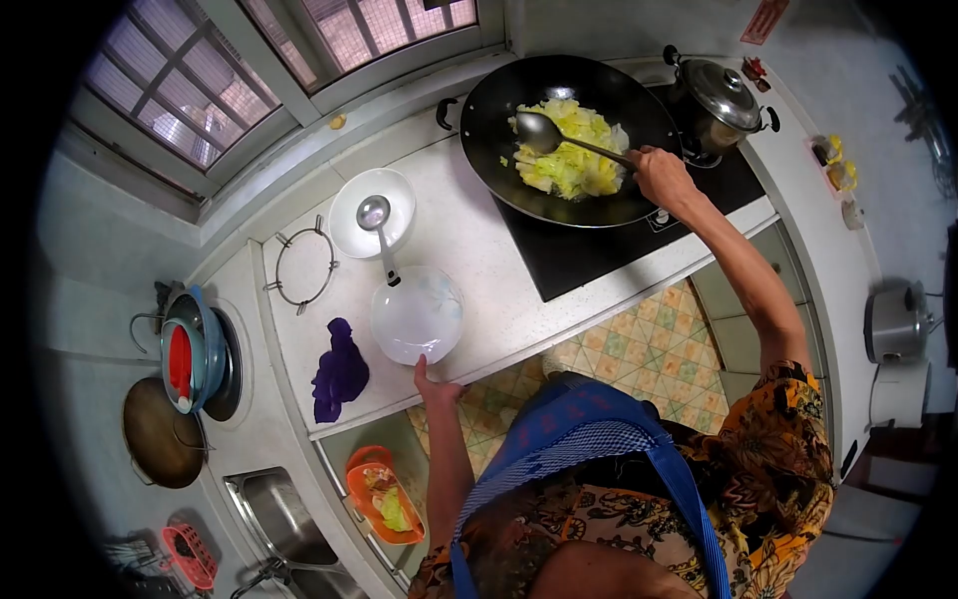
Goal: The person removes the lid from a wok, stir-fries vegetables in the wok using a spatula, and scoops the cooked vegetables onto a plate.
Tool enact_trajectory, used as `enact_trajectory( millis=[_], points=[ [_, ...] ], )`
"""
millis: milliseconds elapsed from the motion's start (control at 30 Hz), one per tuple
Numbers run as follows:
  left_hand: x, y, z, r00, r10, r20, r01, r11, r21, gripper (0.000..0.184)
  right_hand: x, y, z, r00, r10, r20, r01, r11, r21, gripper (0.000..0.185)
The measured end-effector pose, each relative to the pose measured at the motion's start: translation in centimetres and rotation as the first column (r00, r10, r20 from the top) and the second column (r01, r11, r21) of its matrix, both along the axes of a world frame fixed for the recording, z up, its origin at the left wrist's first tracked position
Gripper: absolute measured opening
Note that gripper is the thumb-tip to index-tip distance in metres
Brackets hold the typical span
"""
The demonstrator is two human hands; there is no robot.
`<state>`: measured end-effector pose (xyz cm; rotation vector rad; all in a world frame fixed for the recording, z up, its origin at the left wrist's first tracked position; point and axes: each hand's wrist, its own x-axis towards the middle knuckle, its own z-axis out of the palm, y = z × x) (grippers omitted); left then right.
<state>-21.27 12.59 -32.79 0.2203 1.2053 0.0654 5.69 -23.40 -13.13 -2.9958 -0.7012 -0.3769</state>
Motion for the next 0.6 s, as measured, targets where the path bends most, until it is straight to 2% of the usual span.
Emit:
enact_trajectory(
  millis=[67, 167, 267, 400, 533, 600],
  points=[
    [-0.1, 0.3, -0.8, 1.0, -0.008, 0.022, 0.009, 1.0, -0.004, 0.081, -0.8, -0.1, 0.5, 0.995, 0.042, -0.089, -0.045, 0.998, -0.035, 0.03],
    [-0.1, -0.3, 0.1, 0.998, -0.002, 0.062, 0.003, 1.0, -0.012, 0.085, -3.3, 0.2, 3.1, 0.985, 0.115, -0.128, -0.111, 0.993, 0.037, 0.03],
    [0.2, -0.6, 1.1, 0.998, 0.014, 0.061, -0.014, 1.0, 0.005, 0.088, -3.8, -0.4, 3.4, 0.987, 0.122, -0.106, -0.121, 0.993, 0.014, 0.031],
    [0.3, -0.6, 1.2, 1.0, 0.019, -0.001, -0.019, 1.0, 0.01, 0.089, -4.0, -0.5, 4.0, 0.995, 0.081, -0.066, -0.079, 0.997, 0.025, 0.031],
    [0.2, -0.2, 0.5, 1.0, 0.005, -0.001, -0.005, 1.0, 0.028, 0.089, -4.1, -0.7, 5.0, 0.993, 0.034, -0.113, -0.042, 0.997, -0.065, 0.038],
    [0.1, 0.0, 0.1, 1.0, 0.015, -0.025, -0.015, 1.0, -0.018, 0.081, -4.3, -0.8, 6.3, 0.99, 0.007, -0.144, -0.019, 0.996, -0.084, 0.043]
  ],
)
